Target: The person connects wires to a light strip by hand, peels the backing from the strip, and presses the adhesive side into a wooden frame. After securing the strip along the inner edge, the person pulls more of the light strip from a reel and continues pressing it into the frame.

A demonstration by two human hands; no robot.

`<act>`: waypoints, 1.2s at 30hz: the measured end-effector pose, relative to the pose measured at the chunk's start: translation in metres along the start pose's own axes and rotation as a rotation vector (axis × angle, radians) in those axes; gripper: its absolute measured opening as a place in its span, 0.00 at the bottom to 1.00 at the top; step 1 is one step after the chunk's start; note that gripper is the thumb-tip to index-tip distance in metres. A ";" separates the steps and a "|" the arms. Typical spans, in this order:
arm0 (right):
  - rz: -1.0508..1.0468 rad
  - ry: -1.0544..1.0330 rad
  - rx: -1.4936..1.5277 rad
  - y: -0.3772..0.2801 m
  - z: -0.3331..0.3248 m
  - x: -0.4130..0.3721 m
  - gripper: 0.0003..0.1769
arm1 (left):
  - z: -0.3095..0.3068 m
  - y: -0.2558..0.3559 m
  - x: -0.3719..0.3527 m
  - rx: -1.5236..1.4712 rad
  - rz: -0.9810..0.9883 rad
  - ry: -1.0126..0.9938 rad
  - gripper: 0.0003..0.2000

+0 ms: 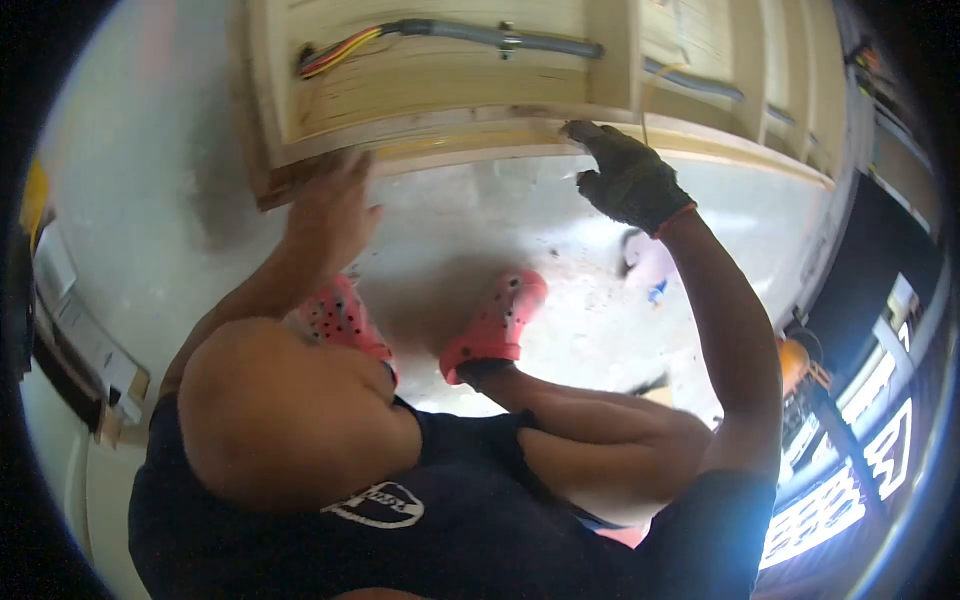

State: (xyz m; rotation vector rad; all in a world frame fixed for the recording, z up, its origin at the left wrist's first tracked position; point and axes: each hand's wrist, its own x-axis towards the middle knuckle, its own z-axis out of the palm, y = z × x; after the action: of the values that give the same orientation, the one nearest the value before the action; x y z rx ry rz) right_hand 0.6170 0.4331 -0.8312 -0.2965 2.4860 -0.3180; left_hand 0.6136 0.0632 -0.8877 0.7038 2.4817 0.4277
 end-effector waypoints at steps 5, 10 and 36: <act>0.136 -0.060 -0.084 0.027 -0.028 -0.019 0.31 | -0.028 -0.015 -0.010 0.060 -0.060 -0.097 0.25; 0.250 -0.162 -0.222 0.054 -0.060 -0.028 0.21 | -0.053 -0.015 -0.004 0.026 0.039 -0.340 0.37; -0.321 0.510 -0.341 0.259 -0.149 -0.132 0.19 | -0.022 0.205 0.152 0.029 0.023 -0.188 0.11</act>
State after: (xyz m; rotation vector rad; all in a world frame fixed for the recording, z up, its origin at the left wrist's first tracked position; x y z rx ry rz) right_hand 0.5970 0.7392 -0.7182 -0.8524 2.9934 -0.0987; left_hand 0.5708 0.3115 -0.8430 0.7496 2.3097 0.3187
